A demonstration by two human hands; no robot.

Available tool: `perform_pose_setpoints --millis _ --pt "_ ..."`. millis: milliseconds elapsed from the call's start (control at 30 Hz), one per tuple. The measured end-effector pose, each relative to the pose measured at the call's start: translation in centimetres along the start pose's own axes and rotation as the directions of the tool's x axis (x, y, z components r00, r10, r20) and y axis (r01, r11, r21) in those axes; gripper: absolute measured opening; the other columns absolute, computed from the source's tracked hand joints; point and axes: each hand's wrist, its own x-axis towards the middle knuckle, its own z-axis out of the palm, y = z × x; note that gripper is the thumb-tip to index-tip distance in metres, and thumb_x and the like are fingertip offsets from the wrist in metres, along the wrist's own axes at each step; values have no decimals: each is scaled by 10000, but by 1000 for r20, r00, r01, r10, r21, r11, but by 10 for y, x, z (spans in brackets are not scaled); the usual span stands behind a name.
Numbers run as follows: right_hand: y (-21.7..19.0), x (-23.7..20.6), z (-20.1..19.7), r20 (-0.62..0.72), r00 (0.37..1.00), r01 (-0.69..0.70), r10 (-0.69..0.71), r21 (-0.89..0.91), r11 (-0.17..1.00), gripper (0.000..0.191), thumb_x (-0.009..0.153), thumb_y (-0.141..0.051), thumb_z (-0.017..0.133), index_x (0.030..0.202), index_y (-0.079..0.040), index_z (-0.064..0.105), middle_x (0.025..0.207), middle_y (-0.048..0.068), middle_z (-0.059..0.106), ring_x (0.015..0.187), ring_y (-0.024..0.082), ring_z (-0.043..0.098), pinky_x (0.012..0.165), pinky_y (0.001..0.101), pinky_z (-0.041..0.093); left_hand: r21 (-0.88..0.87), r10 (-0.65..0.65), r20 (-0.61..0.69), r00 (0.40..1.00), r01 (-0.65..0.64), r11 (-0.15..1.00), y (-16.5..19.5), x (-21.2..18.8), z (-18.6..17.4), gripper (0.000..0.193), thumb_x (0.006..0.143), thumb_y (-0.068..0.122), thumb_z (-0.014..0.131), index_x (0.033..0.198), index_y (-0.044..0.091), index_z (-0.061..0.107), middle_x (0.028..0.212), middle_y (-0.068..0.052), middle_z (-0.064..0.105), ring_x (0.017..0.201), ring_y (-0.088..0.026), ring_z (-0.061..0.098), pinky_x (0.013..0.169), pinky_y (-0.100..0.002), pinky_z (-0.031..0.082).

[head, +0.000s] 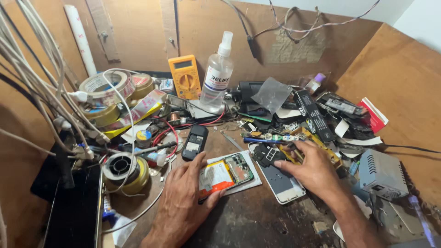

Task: The person uses a screwdriver to remove screws from a disassembled mobile phone on a cluttered workbench. They then handle a small black plastic component, turning it over and inspecting it before placing it back on the phone chassis.

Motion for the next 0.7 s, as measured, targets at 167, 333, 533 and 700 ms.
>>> perform_pose_setpoints --millis 167,333,533,700 --pt "-13 2 -5 2 998 60 -60 -62 996 613 643 -415 911 1026 20 713 972 181 690 936 350 685 826 456 531 16 70 -39 997 -69 997 -6 -1 6 907 699 305 888 1403 -17 416 1237 -128 655 1165 -339 566 1004 -465 409" --pt "-18 3 0 -18 998 61 -63 -60 996 611 666 -415 889 1058 19 714 1008 177 690 958 353 687 842 457 527 16 30 -9 999 -30 999 -9 -1 8 959 683 312 896 1454 1 416 1301 -131 646 1176 -334 559 1016 -465 402" --pt "-31 4 4 22 1000 22 -20 -105 994 598 717 -434 863 1100 0 709 1037 172 680 992 352 677 848 465 529 20 2 2 1000 -2 1000 -5 -1 6 935 686 328 896 1427 7 426 1302 -146 637 1191 -347 555 1012 -466 406" --pt "-38 6 3 121 984 -105 128 -179 978 504 750 -441 826 1046 -40 752 1081 132 696 1023 331 693 884 462 540 29 -30 25 999 29 999 -2 1 3 947 702 340 889 1468 28 427 1292 -159 632 1156 -342 558 1011 -462 411"
